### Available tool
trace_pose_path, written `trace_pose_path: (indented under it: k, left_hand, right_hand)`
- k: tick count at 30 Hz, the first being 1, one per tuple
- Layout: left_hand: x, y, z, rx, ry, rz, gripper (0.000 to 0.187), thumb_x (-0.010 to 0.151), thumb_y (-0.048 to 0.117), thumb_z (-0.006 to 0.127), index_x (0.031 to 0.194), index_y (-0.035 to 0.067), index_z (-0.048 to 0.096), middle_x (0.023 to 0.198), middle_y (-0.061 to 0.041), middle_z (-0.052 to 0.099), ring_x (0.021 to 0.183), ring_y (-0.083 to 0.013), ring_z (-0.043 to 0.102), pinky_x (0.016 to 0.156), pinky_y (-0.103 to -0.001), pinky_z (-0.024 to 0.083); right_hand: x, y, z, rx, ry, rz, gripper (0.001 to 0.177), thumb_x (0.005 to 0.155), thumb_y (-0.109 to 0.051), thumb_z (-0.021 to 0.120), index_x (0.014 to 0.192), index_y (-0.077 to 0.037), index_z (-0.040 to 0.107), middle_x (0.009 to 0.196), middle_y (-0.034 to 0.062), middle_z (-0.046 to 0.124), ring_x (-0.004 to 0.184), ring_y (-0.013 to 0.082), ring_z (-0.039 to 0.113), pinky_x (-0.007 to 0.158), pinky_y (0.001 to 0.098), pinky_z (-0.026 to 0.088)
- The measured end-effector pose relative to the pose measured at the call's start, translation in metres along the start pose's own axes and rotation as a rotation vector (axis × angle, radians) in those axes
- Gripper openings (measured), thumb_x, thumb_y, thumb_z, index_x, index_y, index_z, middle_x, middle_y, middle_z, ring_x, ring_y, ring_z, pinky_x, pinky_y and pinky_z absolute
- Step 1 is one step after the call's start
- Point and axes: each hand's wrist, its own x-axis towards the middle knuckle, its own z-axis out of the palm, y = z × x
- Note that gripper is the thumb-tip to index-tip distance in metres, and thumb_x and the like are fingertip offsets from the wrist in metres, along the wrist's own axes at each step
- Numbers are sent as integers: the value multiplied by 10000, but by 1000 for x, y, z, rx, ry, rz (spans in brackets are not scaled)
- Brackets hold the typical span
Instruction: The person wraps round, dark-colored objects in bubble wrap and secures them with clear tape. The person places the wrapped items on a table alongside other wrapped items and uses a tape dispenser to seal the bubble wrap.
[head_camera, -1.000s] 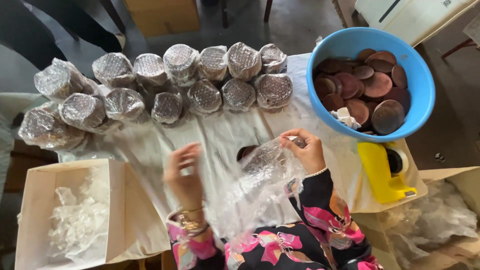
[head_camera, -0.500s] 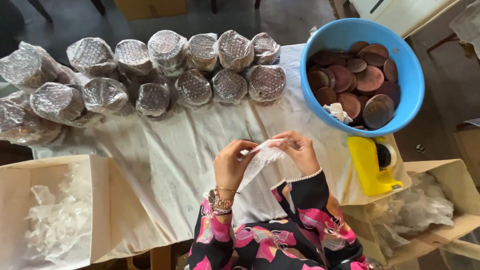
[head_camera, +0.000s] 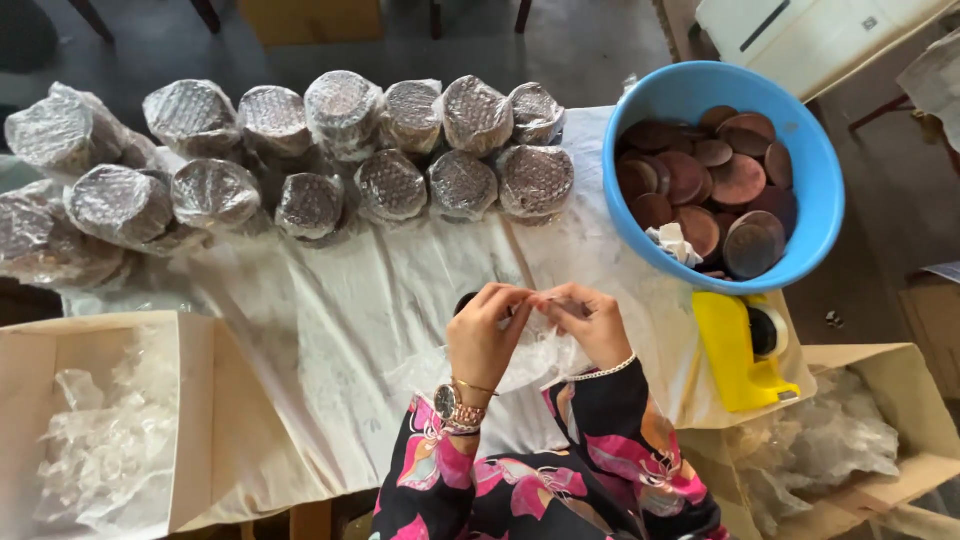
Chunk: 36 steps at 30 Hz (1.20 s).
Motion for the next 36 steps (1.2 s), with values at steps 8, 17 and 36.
trace_pose_path:
  k: [8, 17, 36]
  left_hand:
    - [-8, -44, 20, -714, -164, -528, 224, 955, 221, 741, 1039, 15, 764, 893, -13, 768, 805, -73, 713, 689, -238, 590]
    - [-11, -43, 25, -819, -125, -560, 256, 951, 211, 741, 1069, -15, 760, 948, -29, 775, 855, -73, 727, 740, -229, 598]
    - [-12, -30, 25, -710, 8, -474, 200, 938, 156, 765, 1023, -25, 776, 917, -30, 784, 814, -51, 700, 715, -199, 564]
  right_hand:
    - [-1, -25, 24, -137, 173, -159, 447, 795, -203, 878, 1124, -69, 607, 986, 54, 662, 890, 122, 607, 793, 287, 481]
    - [-18, -29, 45, -756, 556, -585, 294, 773, -151, 888, 980, -113, 683, 1090, 79, 652, 1100, 299, 557, 1014, 423, 414]
    - [-22, -26, 59, -208, 396, -316, 114, 894, 0, 770, 992, -4, 712, 956, 80, 777, 854, 144, 768, 776, 284, 634]
